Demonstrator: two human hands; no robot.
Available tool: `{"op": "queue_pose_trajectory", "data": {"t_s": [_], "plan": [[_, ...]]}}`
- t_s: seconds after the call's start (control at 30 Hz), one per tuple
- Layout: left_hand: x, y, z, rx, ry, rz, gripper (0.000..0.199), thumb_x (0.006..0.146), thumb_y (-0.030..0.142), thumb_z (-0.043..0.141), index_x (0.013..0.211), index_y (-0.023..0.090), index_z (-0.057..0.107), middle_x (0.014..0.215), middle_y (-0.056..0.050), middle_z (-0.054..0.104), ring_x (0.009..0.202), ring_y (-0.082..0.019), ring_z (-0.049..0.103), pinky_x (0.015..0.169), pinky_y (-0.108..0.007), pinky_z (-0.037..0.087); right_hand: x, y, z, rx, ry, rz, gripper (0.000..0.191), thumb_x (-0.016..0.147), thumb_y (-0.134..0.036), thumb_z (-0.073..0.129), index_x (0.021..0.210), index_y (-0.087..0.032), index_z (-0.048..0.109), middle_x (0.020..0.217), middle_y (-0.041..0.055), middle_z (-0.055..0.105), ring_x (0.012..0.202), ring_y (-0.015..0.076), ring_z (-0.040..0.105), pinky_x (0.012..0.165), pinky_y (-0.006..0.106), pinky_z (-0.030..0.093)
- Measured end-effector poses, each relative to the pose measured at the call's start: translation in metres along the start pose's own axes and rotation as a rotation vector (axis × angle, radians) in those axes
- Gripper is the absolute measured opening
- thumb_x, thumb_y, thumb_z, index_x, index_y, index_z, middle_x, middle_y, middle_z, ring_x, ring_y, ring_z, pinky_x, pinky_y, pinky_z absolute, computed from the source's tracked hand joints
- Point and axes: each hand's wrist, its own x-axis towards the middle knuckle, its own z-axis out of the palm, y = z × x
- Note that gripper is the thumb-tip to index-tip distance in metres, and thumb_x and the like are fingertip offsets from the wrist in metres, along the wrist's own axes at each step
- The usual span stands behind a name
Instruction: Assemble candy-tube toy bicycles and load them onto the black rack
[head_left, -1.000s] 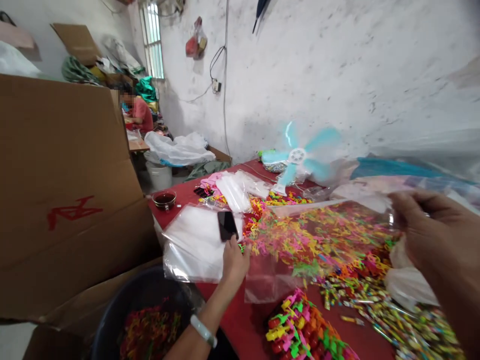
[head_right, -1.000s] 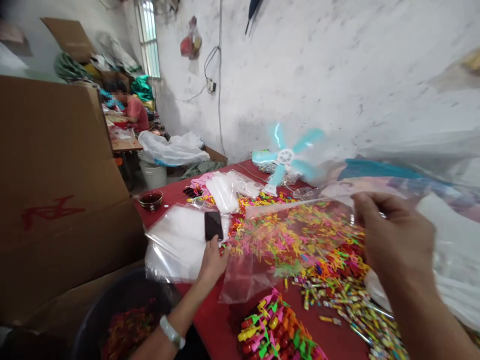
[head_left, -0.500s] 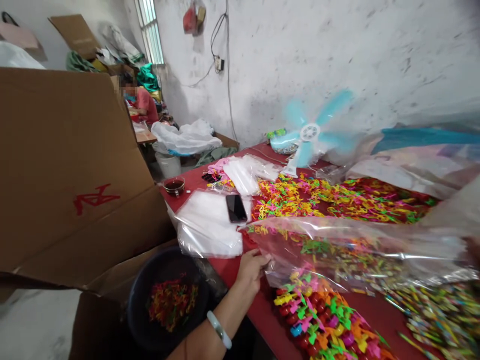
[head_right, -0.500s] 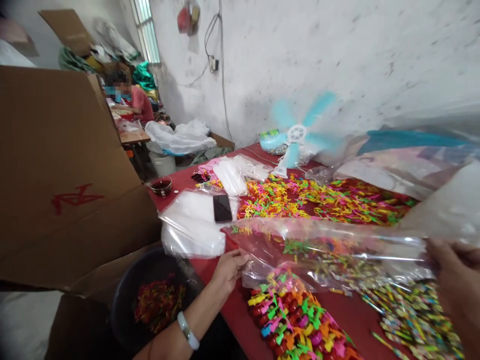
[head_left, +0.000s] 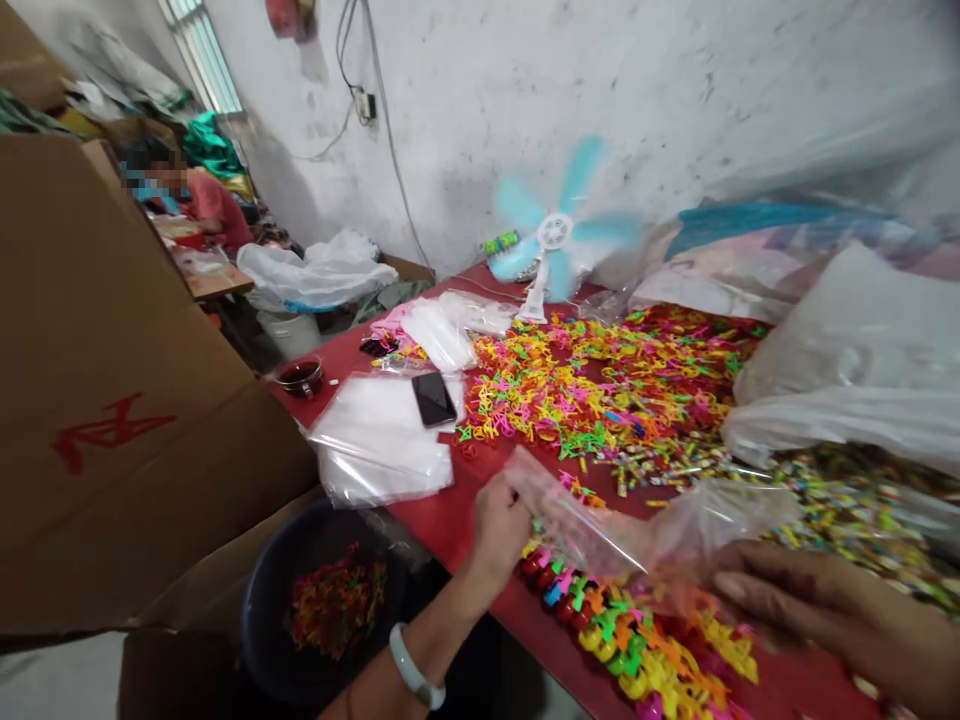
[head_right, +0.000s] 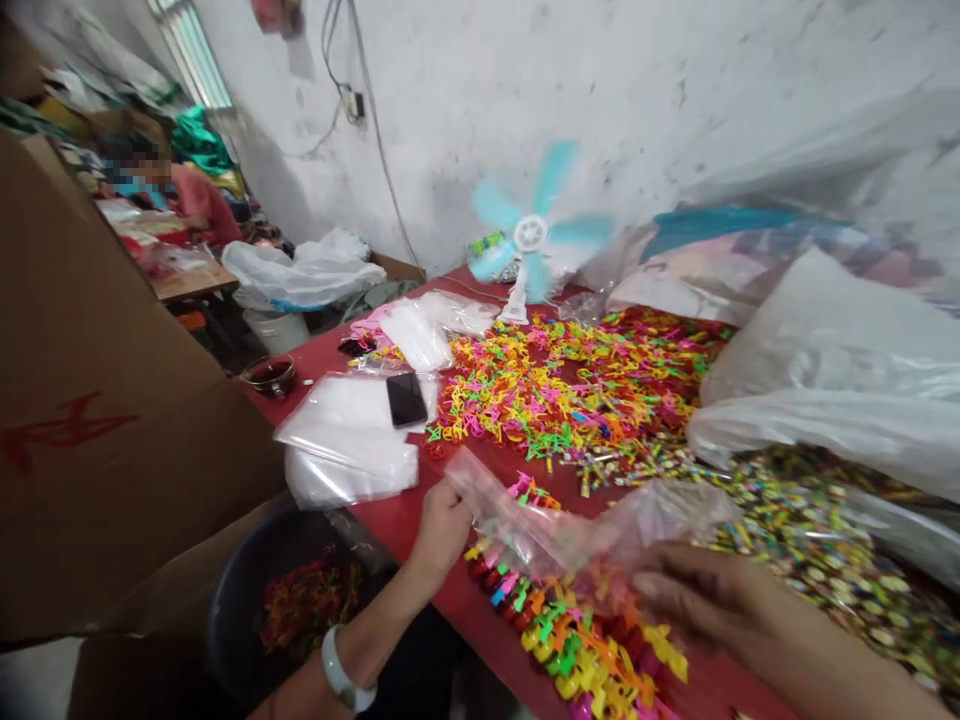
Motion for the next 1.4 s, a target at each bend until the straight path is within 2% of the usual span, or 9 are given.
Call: {"op": "queue_pose_trajectory", "data": {"t_s": [0.1, 0.27, 0.4, 0.5, 0.73, 0.83, 1.03, 1.27, 1.4], "plan": [[-0.01, 0.015, 0.021, 0.377, -0.243, 0.312, 0.02, 0.075, 0.022, 0.056, 0.055, 0.018, 0.054, 0.064, 0.002, 0.049, 0.065, -0.013, 0.046, 0.063, -0.022, 0.036, -0.004, -0.02, 0.012, 0.148, -0.09, -0.177, 0.048, 0.08, -0.055, 0.059, 0.12, -0.029, 0.063, 0.107, 0.0096, 0.07, 0.091, 0.0255, 0.068, 0.079, 0.037, 0.058], [-0.015, 0.024, 0.043, 0.675, -0.301, 0.347, 0.036, 0.084, 0.022, 0.045, 0.049, 0.017, 0.047, 0.053, 0.003, 0.039, 0.054, -0.011, 0.038, 0.053, -0.023, 0.028, 0.01, -0.034, 0.028, -0.022, 0.501, -0.328, 0.06, 0.085, -0.053, 0.051, 0.138, -0.025, 0.044, 0.133, 0.0135, 0.055, 0.113, 0.03, 0.059, 0.093, 0.048, 0.05], [-0.009, 0.036, 0.039, 0.632, -0.289, 0.192, 0.047, 0.086, 0.032, 0.047, 0.042, 0.017, 0.041, 0.046, 0.006, 0.025, 0.047, -0.008, 0.029, 0.048, -0.024, 0.019, -0.005, -0.036, 0.057, -0.095, 0.401, -0.437, 0.071, 0.084, -0.047, 0.056, 0.146, -0.026, 0.03, 0.141, 0.0112, 0.048, 0.124, 0.0307, 0.05, 0.096, 0.046, 0.047], [-0.012, 0.047, 0.033, 0.685, -0.425, 0.304, 0.048, 0.088, 0.039, 0.049, 0.045, 0.016, 0.048, 0.046, 0.005, 0.033, 0.048, -0.008, 0.035, 0.049, -0.024, 0.022, -0.008, -0.034, 0.06, -0.086, 0.403, -0.4, 0.043, 0.086, -0.039, 0.051, 0.125, -0.024, 0.056, 0.116, 0.0113, 0.066, 0.106, 0.0288, 0.063, 0.09, 0.045, 0.05], [0.002, 0.058, 0.027, 0.704, -0.411, 0.621, 0.017, 0.085, 0.02, 0.049, 0.086, 0.019, 0.066, 0.093, -0.005, 0.062, 0.077, -0.015, 0.058, 0.068, -0.024, 0.041, 0.006, -0.042, -0.035, 0.142, -0.147, -0.215, 0.018, 0.076, -0.033, 0.061, 0.079, -0.018, 0.07, 0.077, 0.0025, 0.07, 0.071, 0.0184, 0.064, 0.067, 0.027, 0.049], [0.011, 0.056, 0.04, 0.449, -0.489, 0.527, 0.016, 0.083, 0.023, 0.05, 0.075, 0.019, 0.063, 0.073, -0.001, 0.061, 0.068, -0.014, 0.057, 0.065, -0.023, 0.042, 0.025, -0.044, -0.055, -0.01, -0.05, -0.172, 0.015, 0.074, -0.022, 0.056, 0.077, -0.016, 0.07, 0.073, 0.0023, 0.069, 0.07, 0.0177, 0.062, 0.067, 0.027, 0.047], [0.012, 0.044, 0.072, 0.016, -0.361, 0.07, 0.032, 0.073, 0.044, 0.062, 0.06, 0.019, 0.048, 0.045, 0.007, 0.047, 0.041, -0.009, 0.043, 0.047, -0.021, 0.035, 0.04, -0.039, -0.034, -0.485, 0.958, -0.033, 0.026, 0.08, -0.022, 0.056, 0.101, -0.01, 0.065, 0.099, 0.0183, 0.065, 0.096, 0.0293, 0.057, 0.084, 0.041, 0.043], [-0.017, 0.031, 0.097, -0.151, -0.379, 0.118, 0.025, 0.063, 0.034, 0.072, 0.066, 0.019, 0.052, 0.066, 0.002, 0.061, 0.064, -0.013, 0.059, 0.061, -0.023, 0.046, 0.012, -0.041, 0.039, 0.14, 0.428, -0.095, 0.032, 0.08, -0.047, 0.057, 0.087, -0.017, 0.067, 0.077, 0.0071, 0.07, 0.071, 0.022, 0.064, 0.064, 0.03, 0.049], [-0.022, 0.025, 0.094, -0.206, -0.375, -0.058, 0.032, 0.069, 0.044, 0.067, 0.067, 0.02, 0.044, 0.059, 0.002, 0.059, 0.056, -0.016, 0.062, 0.058, -0.029, 0.05, 0.013, -0.031, 0.034, 0.394, 0.65, -0.024, 0.033, 0.079, -0.046, 0.05, 0.076, -0.017, 0.067, 0.067, 0.0052, 0.067, 0.064, 0.0208, 0.062, 0.058, 0.029, 0.049]]}}
